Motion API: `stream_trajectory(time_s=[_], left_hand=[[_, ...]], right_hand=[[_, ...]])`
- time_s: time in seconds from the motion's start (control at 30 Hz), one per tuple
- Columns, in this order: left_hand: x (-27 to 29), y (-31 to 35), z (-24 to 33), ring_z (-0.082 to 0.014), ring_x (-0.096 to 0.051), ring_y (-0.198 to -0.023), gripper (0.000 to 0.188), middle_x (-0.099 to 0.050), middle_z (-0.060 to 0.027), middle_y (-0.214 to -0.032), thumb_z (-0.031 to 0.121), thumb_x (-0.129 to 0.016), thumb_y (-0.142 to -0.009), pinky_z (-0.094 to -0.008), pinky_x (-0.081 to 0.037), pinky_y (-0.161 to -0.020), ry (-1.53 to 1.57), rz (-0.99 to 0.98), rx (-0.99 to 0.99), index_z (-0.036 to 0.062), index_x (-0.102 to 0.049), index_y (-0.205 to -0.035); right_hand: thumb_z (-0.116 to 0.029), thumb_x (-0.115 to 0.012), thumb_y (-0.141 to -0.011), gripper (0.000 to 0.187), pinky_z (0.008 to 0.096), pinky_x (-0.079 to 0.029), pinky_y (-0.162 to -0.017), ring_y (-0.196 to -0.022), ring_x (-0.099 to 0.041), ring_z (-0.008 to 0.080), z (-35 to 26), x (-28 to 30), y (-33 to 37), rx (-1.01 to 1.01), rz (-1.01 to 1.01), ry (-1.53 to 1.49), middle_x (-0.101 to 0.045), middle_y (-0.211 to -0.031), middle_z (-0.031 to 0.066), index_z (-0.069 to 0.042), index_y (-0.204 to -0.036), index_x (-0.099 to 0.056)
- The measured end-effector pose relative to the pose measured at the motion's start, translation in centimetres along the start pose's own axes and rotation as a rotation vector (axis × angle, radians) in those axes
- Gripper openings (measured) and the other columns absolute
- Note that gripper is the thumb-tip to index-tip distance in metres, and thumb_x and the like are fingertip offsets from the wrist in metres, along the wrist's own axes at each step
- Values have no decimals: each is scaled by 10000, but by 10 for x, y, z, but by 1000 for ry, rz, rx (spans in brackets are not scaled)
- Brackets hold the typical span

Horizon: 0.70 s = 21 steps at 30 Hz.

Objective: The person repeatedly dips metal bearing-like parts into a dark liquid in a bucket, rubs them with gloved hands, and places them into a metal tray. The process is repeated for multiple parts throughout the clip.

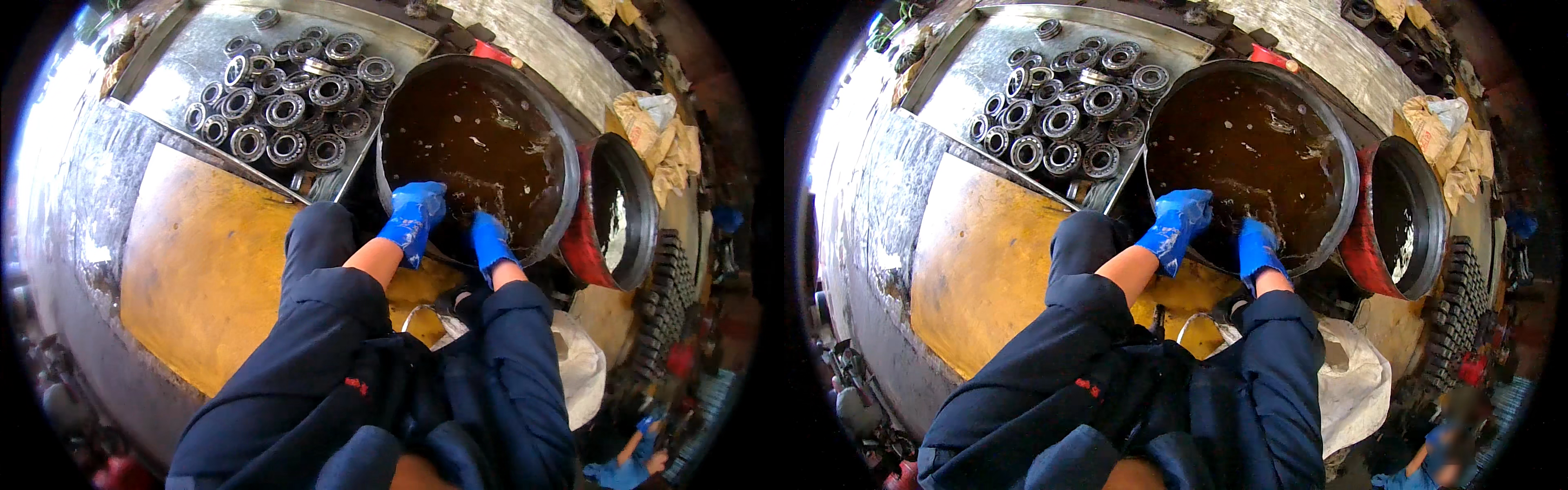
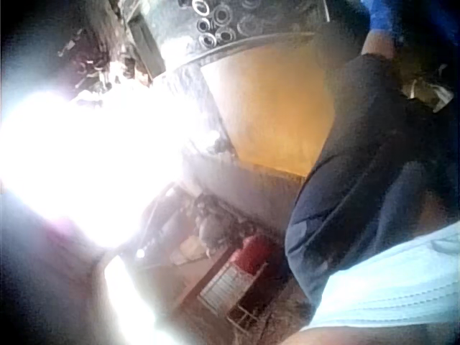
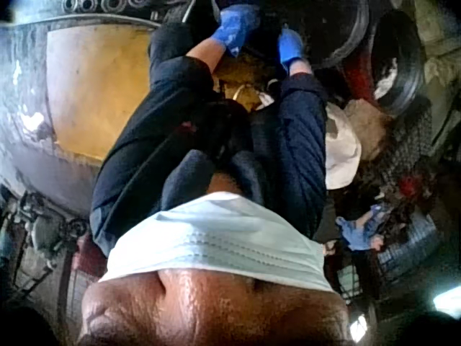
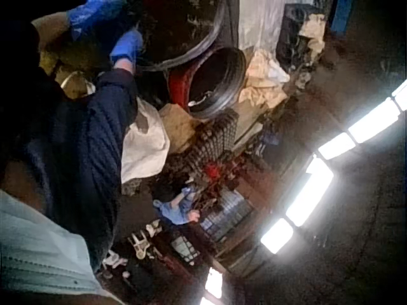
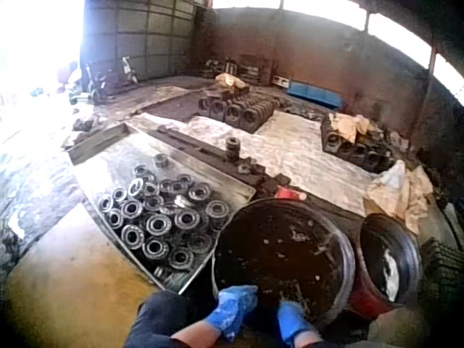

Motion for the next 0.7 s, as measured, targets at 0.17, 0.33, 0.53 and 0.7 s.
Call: stream_trajectory(time_s=[0.17, 0.33, 0.53, 0.7], left_hand=[[0, -2, -4, -370, -728, -995, 253, -763, -84, -1087, 317, -600, -905, -467, -600, -824, 19, -3, 40, 209, -759, -1070], [2, -4, 14, -357, -726, -1028, 273, -759, -85, -1126, 329, -570, -932, -474, -599, -847, 9, -64, -18, 204, -760, -1083], [0, 1, -7, -365, -719, -1060, 284, -757, -87, -1148, 328, -544, -953, -480, -593, -876, -33, -115, 72, 205, -767, -1081], [3, 4, -11, -363, -721, -1056, 266, -757, -83, -1145, 321, -565, -946, -476, -595, -857, -27, -102, 74, 201, -767, -1071]], right_hand=[[-288, -595, -995, 417, 472, -508, -1042, -1251, -648, 341, 14, -3, 11, -132, 63, -574, -661, -1373, 177, -141, -1380, -661], [-363, -526, -1039, 418, 498, -505, -1041, -1274, -644, 290, -15, 34, -3, -86, -135, 147, -642, -1413, 158, -195, -1397, -660], [-337, -544, -1023, 424, 464, -508, -1030, -1277, -629, 351, 1, 5, 13, -245, 65, -446, -664, -1373, 183, -100, -1342, -689], [-430, -532, -1014, 478, 486, -480, -1062, -1307, -608, 350, -22, 3, 1, -204, 12, -582, -665, -1360, 177, -84, -1303, -694]])
Point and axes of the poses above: each hand's wrist, its own y-axis away from the middle knuckle, its own x-axis out of the back of the hand, z = x × y, the point moved 4 cm from there along -y, towards the middle knuckle
